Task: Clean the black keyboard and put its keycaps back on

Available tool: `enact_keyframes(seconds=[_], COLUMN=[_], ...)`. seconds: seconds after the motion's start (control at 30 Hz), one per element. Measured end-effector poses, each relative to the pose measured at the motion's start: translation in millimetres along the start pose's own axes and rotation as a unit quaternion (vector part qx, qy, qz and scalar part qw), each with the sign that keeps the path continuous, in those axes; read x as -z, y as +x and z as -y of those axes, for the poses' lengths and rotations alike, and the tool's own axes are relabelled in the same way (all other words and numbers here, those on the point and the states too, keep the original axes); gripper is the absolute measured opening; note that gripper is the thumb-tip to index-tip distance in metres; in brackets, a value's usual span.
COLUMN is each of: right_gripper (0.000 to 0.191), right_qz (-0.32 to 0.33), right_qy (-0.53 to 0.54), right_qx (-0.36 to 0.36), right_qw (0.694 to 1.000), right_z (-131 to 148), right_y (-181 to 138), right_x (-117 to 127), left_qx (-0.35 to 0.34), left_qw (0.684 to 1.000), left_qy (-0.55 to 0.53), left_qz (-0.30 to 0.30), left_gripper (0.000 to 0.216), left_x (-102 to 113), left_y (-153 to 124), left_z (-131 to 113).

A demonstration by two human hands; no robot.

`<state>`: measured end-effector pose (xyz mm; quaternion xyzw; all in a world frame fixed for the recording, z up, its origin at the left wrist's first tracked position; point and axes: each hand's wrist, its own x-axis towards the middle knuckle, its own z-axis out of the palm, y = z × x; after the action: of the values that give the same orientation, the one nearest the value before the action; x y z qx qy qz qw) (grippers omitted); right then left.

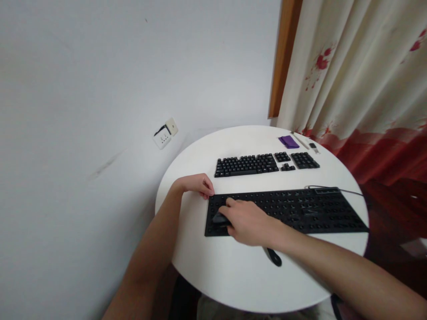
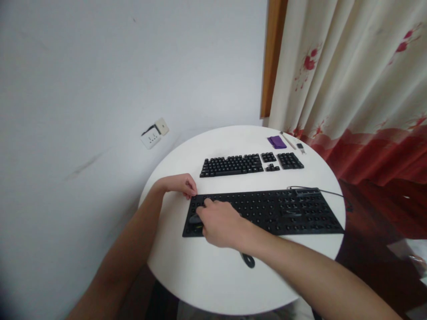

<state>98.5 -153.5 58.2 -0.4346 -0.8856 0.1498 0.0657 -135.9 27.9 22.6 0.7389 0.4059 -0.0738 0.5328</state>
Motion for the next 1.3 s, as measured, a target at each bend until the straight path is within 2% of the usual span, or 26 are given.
enact_keyframes(seconds=[0.07,0.13,0.27,0.37,0.43,0.57,0.63,0.73,0.83,0.9,0.97,1.1,1.17,1.23,1.3], right_gripper=[0.029,0.030,0.030,0.028,0.027,0.025,0.024,0.025,0.029,0.031,0.031,0.027,0.026,0.026,0.026], right_qz=[0.026,0.031,-0.044,-0.040,-0.017,0.051,0.069,0.046,0.019,0.025,0.040,0.077,0.085,0.066,0.033], right_qy=[0.034,0.054,-0.021,-0.078,-0.083,-0.032,-0.013,-0.017,-0.062,-0.085,-0.091,-0.063,-0.045,-0.048,-0.070], right_qx=[0.044,0.042,-0.072,-0.111,-0.074,0.082,0.124,0.102,-0.003,-0.045,-0.026,0.088,0.117,0.093,0.025], right_qw=[0.998,0.997,0.996,0.990,0.994,0.995,0.990,0.994,0.998,0.995,0.995,0.991,0.988,0.992,0.997], right_z=[6.5,2.5,-19.5,-25.7,-20.3,-2.7,0.1,-6.5,-16.4,-18.4,-15.3,-3.2,-1.7,-5.4,-12.3], right_y=[-3.0,-4.0,0.4,1.9,-0.5,-10.9,-14.9,-15.1,-10.9,-9.7,-11.4,-18.8,-20.1,-18.4,-14.6], right_x=[-0.5,3.9,15.3,16.4,14.3,12.7,15.0,19.0,20.2,19.4,18.3,18.2,19.7,21.6,23.0], left_qx=[0.002,0.001,-0.002,0.000,0.001,-0.008,-0.011,-0.010,-0.006,-0.001,0.002,-0.001,-0.005,-0.006,-0.006], left_qw=[1.000,1.000,1.000,1.000,1.000,1.000,1.000,1.000,1.000,1.000,1.000,1.000,1.000,1.000,1.000], left_qy=[0.001,0.003,0.003,-0.002,-0.002,0.006,0.013,0.016,0.010,0.007,0.006,0.010,0.011,0.011,0.013], left_qz=[-0.001,0.000,0.002,0.002,0.001,0.001,0.001,0.001,0.001,0.000,-0.004,-0.004,-0.001,0.002,0.004], left_gripper=[0.033,0.033,0.031,0.030,0.031,0.029,0.028,0.028,0.029,0.030,0.030,0.030,0.030,0.029,0.028], left_x=[0.0,0.0,-0.5,-0.8,-0.8,-0.3,0.0,0.2,-0.2,-0.5,-0.7,-0.4,-0.2,-0.1,-0.1], left_y=[-0.1,0.0,-0.1,-0.6,-0.8,-0.5,0.0,0.5,0.4,0.3,0.2,0.2,-0.1,-0.6,-1.0], left_z=[-0.1,-0.1,-1.0,-1.9,-2.1,-0.6,0.4,1.1,0.8,0.3,0.0,-0.6,-1.1,-1.7,-2.1])
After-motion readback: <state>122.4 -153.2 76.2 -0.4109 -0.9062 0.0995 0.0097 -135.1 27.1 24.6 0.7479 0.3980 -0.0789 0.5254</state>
